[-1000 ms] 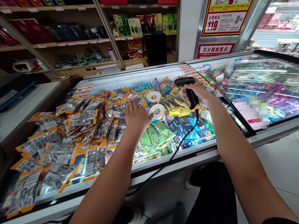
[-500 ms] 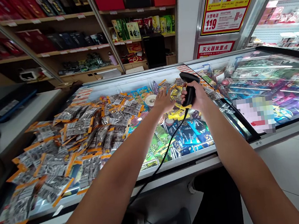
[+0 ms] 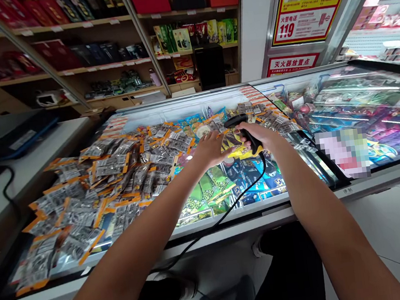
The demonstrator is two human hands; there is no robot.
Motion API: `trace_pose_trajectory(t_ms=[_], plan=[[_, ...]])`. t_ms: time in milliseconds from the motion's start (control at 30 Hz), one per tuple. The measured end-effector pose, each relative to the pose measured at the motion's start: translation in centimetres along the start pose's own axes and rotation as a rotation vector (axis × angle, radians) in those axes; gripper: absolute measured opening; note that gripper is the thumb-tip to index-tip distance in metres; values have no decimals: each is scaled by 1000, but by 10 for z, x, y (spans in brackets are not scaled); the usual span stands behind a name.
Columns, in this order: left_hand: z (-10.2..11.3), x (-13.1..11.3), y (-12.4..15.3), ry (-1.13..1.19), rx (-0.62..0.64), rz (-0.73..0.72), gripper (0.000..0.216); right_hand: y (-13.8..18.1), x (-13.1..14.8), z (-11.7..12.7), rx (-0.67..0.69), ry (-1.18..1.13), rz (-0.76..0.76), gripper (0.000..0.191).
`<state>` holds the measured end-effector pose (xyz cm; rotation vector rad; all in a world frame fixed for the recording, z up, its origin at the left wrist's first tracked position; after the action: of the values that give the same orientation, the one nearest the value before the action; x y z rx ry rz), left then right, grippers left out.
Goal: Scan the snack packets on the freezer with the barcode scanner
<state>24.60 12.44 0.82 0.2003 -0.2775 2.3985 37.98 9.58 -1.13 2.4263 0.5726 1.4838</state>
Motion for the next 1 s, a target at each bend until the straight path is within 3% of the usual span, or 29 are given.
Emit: trace_pose_trajectory(t_ms=[133, 233, 400, 600, 667, 733, 833, 933, 1000], plan=[[2, 17, 51, -23, 74, 34, 95, 6, -18, -20, 76, 72, -110, 29], [0, 25, 70, -14, 72, 37, 94, 13, -25, -35, 140, 87, -148, 28], [-3, 26, 76, 8, 52, 60, 94, 19, -23, -47, 227, 121, -128, 27], [2, 23, 76, -16, 12, 81, 92, 18, -21, -43, 214, 136, -123, 29], [4, 26, 77, -43, 3, 114, 93, 14, -13, -38, 191, 153, -54, 30], [6, 34, 79, -65, 13, 175, 98, 8, 4, -22, 85, 138, 78, 28], [6, 50, 85, -81, 54, 284, 105, 10, 44, 29, -273, 147, 370, 23], [7, 65, 90, -100, 55, 365, 104, 36, 82, 73, -687, 406, 619, 24], [9, 68, 92, -114, 35, 379, 102, 47, 92, 86, -847, 612, 633, 31]])
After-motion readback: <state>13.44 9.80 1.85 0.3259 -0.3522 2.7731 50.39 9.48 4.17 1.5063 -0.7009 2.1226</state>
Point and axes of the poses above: each hand's wrist, its own y-axis away from the middle knuckle, its own z-axis out of the back of the hand, x = y × z, the point moved 10 cm from there along -y, towards the middle knuckle, and after that the axes turned 15 degrees about -y, right-handed, at the moved point
